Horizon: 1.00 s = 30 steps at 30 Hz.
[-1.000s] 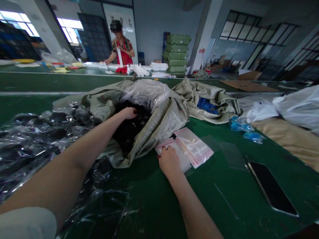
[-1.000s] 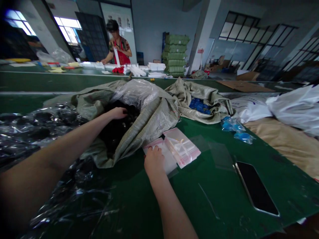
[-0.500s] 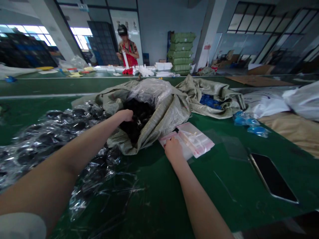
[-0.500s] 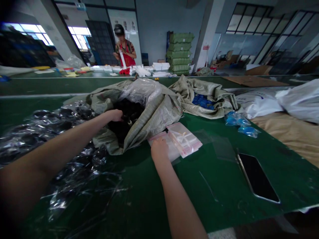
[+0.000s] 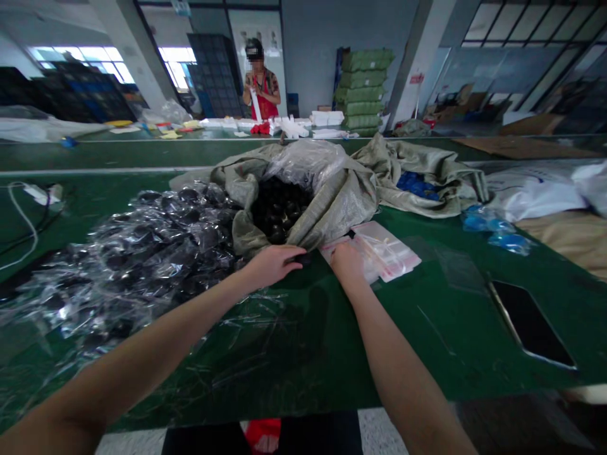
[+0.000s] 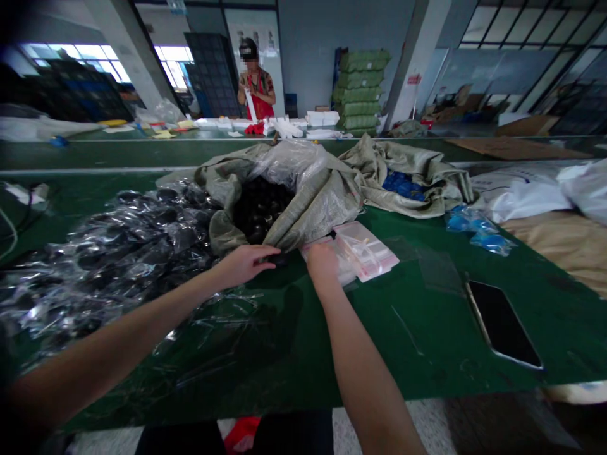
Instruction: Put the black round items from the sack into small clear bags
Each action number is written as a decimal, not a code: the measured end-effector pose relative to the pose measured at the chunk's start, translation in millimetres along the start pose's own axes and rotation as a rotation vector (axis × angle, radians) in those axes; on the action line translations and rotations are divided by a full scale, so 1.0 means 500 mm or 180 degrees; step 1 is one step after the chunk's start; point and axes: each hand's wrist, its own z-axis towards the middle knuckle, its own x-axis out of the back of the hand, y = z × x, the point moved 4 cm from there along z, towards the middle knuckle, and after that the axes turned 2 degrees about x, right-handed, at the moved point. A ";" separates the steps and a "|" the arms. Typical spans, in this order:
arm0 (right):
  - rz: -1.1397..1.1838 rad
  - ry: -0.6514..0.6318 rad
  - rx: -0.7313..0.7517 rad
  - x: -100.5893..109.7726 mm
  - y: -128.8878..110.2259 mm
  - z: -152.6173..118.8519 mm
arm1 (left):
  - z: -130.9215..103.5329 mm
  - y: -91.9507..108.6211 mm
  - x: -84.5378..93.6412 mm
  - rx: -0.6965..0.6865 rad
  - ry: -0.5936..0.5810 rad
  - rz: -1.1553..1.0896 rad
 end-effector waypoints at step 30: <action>0.2294 0.0192 0.1901 0.242 -0.201 0.004 | -0.016 -0.004 0.211 0.0829 0.0416 -0.1867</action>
